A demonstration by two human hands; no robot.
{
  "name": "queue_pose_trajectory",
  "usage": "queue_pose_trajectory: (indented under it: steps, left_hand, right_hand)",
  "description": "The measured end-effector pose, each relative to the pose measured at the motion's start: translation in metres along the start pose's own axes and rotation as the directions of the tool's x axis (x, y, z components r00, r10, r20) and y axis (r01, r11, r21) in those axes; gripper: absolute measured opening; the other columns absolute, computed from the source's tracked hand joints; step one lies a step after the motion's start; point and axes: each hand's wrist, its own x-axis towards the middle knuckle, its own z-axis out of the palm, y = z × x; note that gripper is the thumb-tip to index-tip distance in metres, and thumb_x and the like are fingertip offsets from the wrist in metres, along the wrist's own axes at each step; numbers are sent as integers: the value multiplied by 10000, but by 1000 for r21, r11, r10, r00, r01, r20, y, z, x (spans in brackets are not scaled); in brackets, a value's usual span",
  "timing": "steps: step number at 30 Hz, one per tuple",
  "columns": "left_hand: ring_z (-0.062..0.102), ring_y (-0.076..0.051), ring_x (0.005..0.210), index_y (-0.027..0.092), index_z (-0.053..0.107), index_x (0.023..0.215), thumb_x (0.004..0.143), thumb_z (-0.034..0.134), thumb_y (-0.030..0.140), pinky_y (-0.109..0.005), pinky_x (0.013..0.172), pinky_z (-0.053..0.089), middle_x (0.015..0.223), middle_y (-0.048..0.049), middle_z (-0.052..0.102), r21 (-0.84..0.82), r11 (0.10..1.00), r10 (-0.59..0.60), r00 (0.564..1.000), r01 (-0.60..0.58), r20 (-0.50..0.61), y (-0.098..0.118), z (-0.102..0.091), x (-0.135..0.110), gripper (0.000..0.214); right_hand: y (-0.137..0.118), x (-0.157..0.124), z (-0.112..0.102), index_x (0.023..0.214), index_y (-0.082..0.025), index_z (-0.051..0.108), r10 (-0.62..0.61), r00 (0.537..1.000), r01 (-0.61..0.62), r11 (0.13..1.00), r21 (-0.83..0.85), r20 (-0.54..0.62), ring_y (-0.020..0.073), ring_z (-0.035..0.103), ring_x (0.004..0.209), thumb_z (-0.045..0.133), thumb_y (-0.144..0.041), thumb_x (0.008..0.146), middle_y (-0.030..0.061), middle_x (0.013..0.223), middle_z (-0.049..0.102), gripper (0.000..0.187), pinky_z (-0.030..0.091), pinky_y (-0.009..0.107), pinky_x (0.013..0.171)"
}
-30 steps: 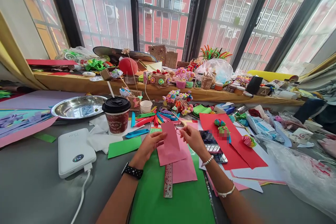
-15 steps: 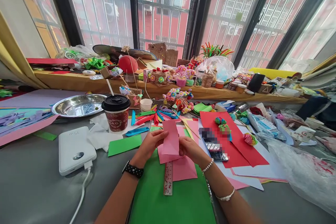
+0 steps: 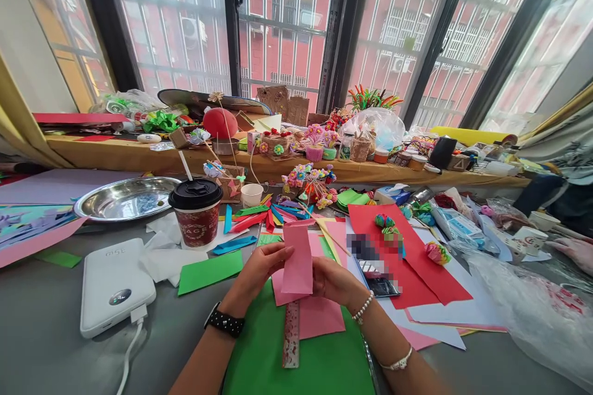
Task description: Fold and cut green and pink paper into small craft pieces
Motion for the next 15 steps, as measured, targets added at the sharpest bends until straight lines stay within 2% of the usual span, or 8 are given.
queue_pose_trajectory:
  steps: [7,11,15]
  left_hand:
    - [545,-110,652,149,650,694,580,669,279,-183,613,427,702,-31,627,-7,1000,-6,1000,6,26,2,0,-2,174]
    - [530,-103,612,148,636,630,554,684,269,-184,598,427,648,-17,607,1,1000,-4,1000,4,22,1,-1,-1,151]
    - [537,-117,642,145,645,688,573,668,292,-199,615,430,688,-33,617,33,999,-2,999,1,51,-1,-1,0,188]
  right_hand:
    - [1,1,-8,722,-127,522,49,991,-56,997,51,121,30,361,393,528,-283,719,-27,552,485,156,197,165,385]
    - [0,-1,-7,680,-122,505,50,986,-57,997,45,159,17,316,373,515,-254,733,-39,524,448,142,165,162,378]
    - [-1,-1,-6,632,-122,482,57,982,-67,997,45,182,14,266,372,512,-235,731,-55,487,408,154,151,162,381]
